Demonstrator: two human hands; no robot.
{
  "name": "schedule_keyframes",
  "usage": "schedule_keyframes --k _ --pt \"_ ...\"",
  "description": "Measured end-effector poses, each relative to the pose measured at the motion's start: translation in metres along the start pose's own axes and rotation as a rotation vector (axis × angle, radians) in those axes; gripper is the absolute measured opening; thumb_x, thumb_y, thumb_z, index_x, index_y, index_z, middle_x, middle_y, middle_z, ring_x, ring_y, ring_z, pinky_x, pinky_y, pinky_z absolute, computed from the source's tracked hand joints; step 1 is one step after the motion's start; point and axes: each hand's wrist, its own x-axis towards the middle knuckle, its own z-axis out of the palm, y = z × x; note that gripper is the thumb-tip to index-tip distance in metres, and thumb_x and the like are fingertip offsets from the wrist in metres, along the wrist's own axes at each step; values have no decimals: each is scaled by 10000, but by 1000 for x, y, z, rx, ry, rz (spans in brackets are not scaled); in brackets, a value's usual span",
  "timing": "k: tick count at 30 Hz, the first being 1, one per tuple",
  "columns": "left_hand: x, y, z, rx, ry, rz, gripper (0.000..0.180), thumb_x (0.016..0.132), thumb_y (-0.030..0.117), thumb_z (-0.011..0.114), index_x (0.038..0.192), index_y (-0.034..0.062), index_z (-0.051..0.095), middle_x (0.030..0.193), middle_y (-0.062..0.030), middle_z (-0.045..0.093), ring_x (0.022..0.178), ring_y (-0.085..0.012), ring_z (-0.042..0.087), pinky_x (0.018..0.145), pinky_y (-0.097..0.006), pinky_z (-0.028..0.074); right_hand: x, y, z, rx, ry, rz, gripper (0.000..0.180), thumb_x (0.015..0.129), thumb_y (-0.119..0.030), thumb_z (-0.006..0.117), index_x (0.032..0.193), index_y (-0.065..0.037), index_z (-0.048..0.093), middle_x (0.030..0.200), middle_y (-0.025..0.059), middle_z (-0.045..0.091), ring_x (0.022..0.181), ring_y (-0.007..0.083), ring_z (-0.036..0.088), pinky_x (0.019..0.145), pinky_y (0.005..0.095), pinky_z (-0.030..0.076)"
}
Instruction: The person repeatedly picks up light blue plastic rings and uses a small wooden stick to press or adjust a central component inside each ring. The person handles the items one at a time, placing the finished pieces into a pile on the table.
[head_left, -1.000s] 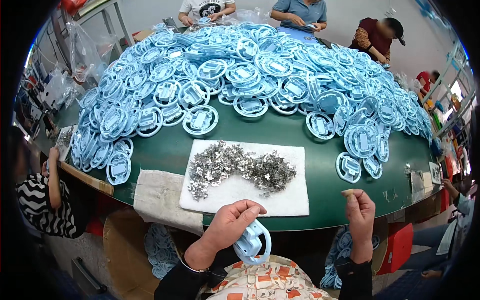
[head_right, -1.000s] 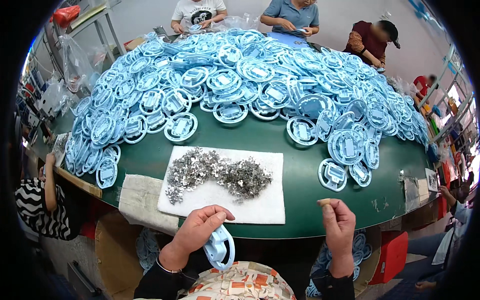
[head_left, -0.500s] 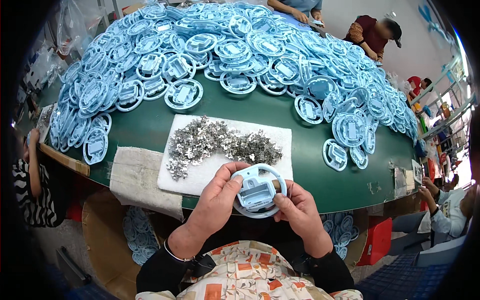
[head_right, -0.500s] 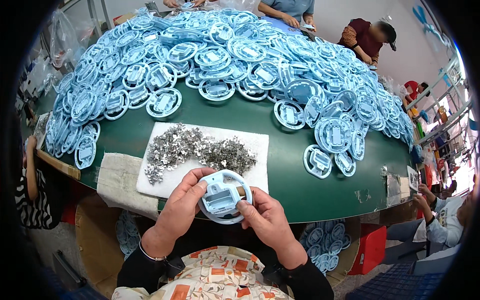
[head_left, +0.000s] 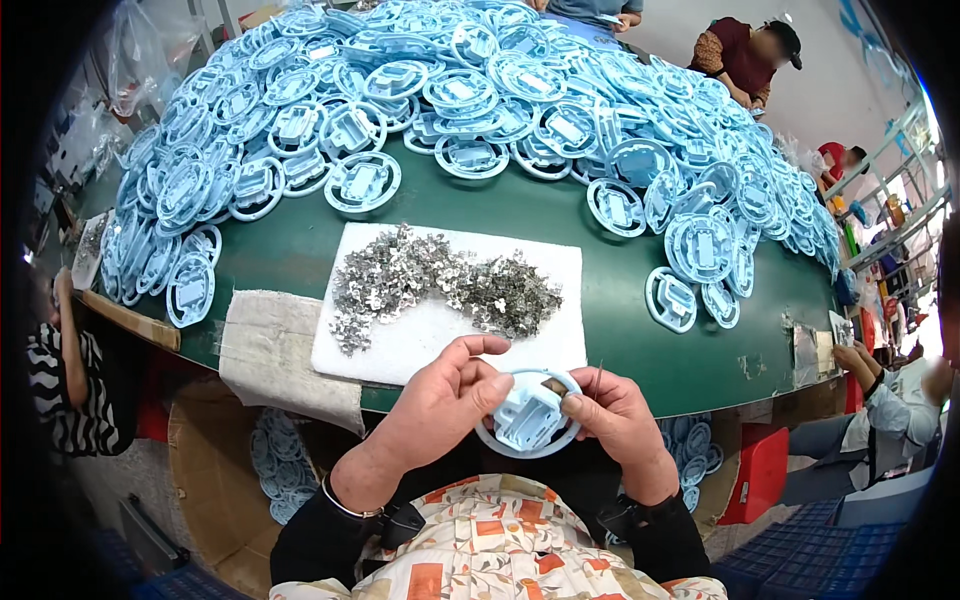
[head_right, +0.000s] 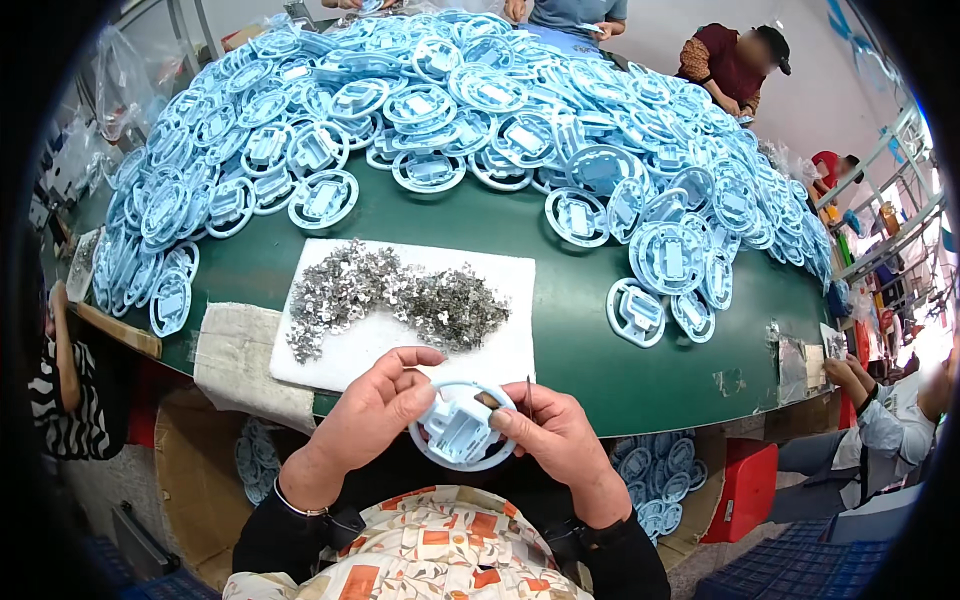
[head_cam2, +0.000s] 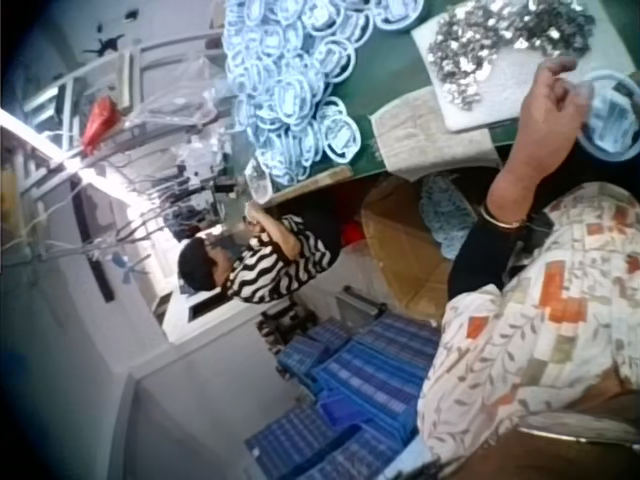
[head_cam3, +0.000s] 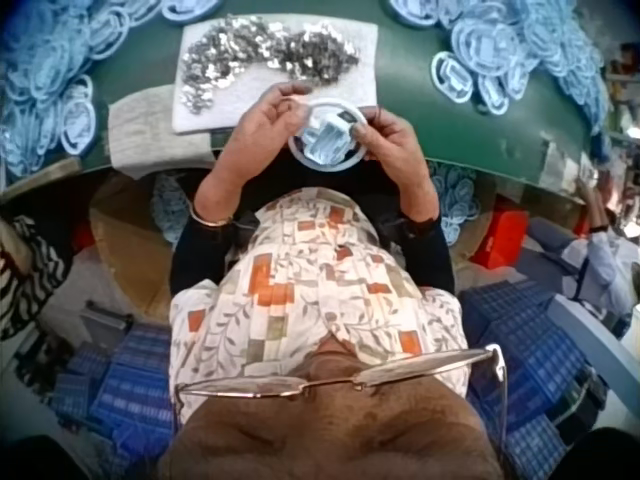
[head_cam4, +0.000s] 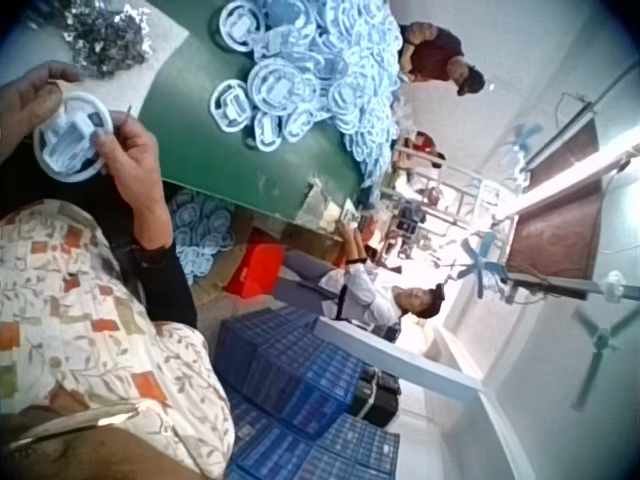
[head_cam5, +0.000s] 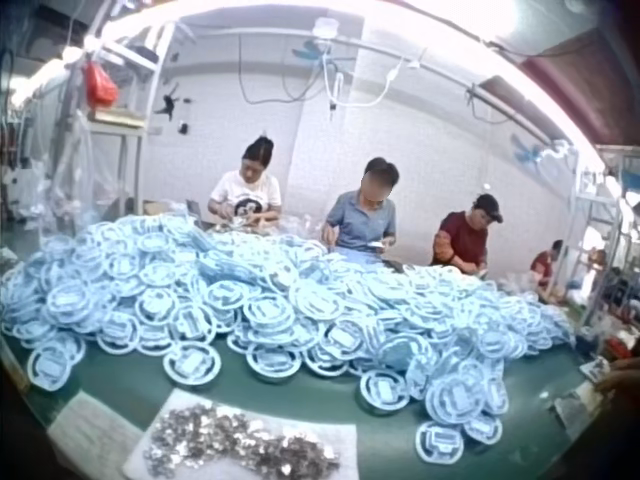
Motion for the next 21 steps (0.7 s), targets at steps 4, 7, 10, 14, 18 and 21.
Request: schedule_keyframes --k 4,7,10,14,18,21 --pt "-6 9 6 70 -126 -155 276 1043 182 585 1223 -27 591 1014 -5 669 879 -33 597 772 -209 504 -4 -1 -3 -127 17 -48 304 1009 -184 644 1236 18 646 846 -29 644 667 9 526 570 167 428" --pt "3 2 -3 115 -11 -115 290 1031 161 590 1243 -37 579 1019 -23 666 881 -48 590 768 -214 499 -3 -1 -18 -209 225 -93 317 1007 -199 637 1235 22 650 816 -26 630 671 20 519 585 185 420" --pt "8 2 -12 200 149 -37 231 1023 124 544 1206 -9 593 1000 -17 660 872 -54 587 775 -220 489 -1 -1 -26 -265 289 -160 239 1001 -170 631 1145 13 680 807 -22 623 691 45 527 611 221 444" --pt "5 -6 -13 -30 370 22 243 1013 118 521 1214 -11 566 981 -59 657 870 -101 625 790 -251 510 17 -3 -18 -343 250 -287 193 993 -180 636 999 9 674 689 28 587 647 82 492 616 287 452" --pt "13 -16 -25 -21 298 28 252 1023 171 548 1200 -7 560 979 -69 651 859 -113 636 774 -254 526 15 -3 -27 -326 258 -325 201 993 -177 633 1037 15 672 708 22 621 636 80 504 599 281 447" --pt "12 -13 -25 226 254 117 249 1026 167 543 1187 -16 593 999 -78 654 899 -135 632 794 -274 517 4 -1 -49 -213 354 -377 213 993 -153 627 1129 7 665 744 -11 622 653 61 514 604 258 451"
